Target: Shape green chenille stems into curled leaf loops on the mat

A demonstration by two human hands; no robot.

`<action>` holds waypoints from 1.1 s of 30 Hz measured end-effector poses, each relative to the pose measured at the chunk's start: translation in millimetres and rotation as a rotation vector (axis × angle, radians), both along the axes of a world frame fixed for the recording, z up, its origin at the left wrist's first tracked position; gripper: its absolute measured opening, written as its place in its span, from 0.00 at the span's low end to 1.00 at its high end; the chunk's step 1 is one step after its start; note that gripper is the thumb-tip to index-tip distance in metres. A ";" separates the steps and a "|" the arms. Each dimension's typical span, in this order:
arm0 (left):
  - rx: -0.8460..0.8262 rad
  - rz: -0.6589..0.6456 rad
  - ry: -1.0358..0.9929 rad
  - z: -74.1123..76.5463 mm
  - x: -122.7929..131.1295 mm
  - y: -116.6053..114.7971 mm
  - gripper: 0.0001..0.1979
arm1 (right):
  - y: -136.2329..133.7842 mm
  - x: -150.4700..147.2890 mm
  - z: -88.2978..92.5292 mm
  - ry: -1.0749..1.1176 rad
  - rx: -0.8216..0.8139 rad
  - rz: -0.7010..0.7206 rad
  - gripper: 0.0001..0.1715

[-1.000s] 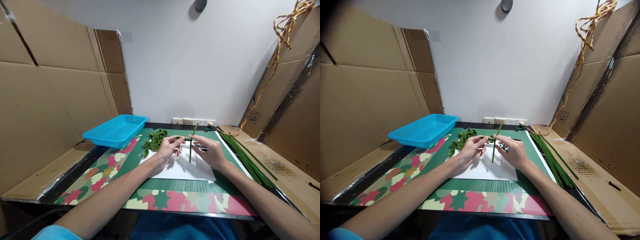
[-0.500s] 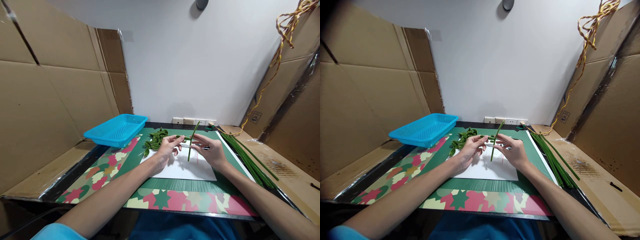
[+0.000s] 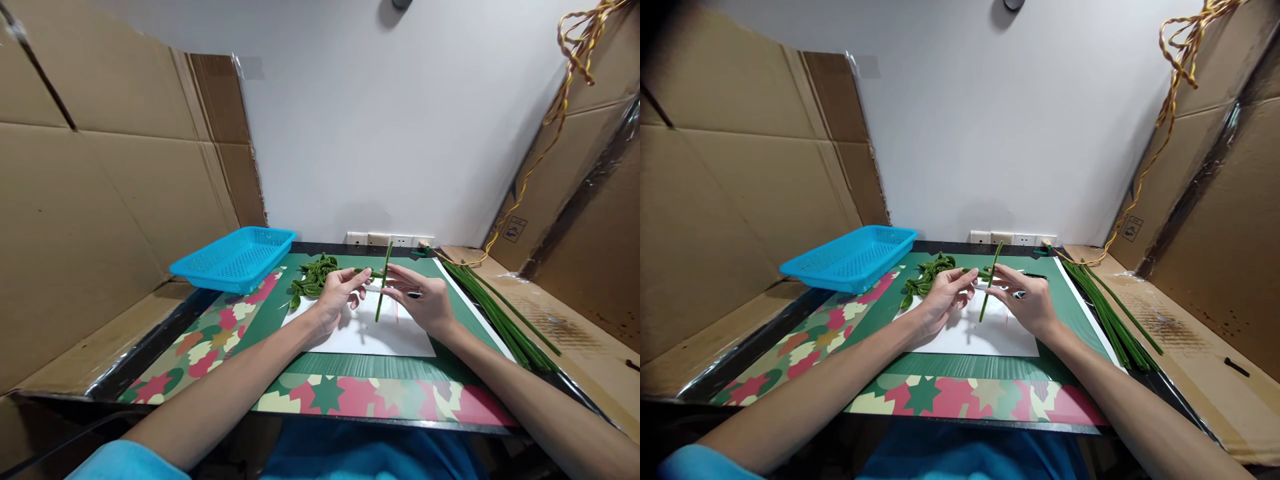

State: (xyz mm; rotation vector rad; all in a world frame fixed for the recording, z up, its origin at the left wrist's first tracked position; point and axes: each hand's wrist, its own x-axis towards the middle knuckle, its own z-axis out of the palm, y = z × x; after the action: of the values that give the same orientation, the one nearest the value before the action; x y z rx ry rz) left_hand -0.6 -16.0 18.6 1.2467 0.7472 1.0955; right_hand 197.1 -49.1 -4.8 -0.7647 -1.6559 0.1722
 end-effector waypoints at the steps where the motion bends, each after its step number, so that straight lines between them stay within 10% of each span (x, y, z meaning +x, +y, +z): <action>1: 0.001 -0.001 0.012 0.2 0.6 -1.1 0.21 | 0.3 0.0 -0.6 -0.005 0.000 -0.002 0.23; 33: -0.010 -0.029 -0.086 4.9 0.9 -4.1 0.21 | -5.8 -9.2 -3.4 0.034 0.029 -0.014 0.28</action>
State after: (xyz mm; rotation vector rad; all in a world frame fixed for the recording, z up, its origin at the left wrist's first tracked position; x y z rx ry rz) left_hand 0.4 -20.1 23.5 1.1907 0.6665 1.1133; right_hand 187.9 -54.9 -8.2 -0.7471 -1.6177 0.1500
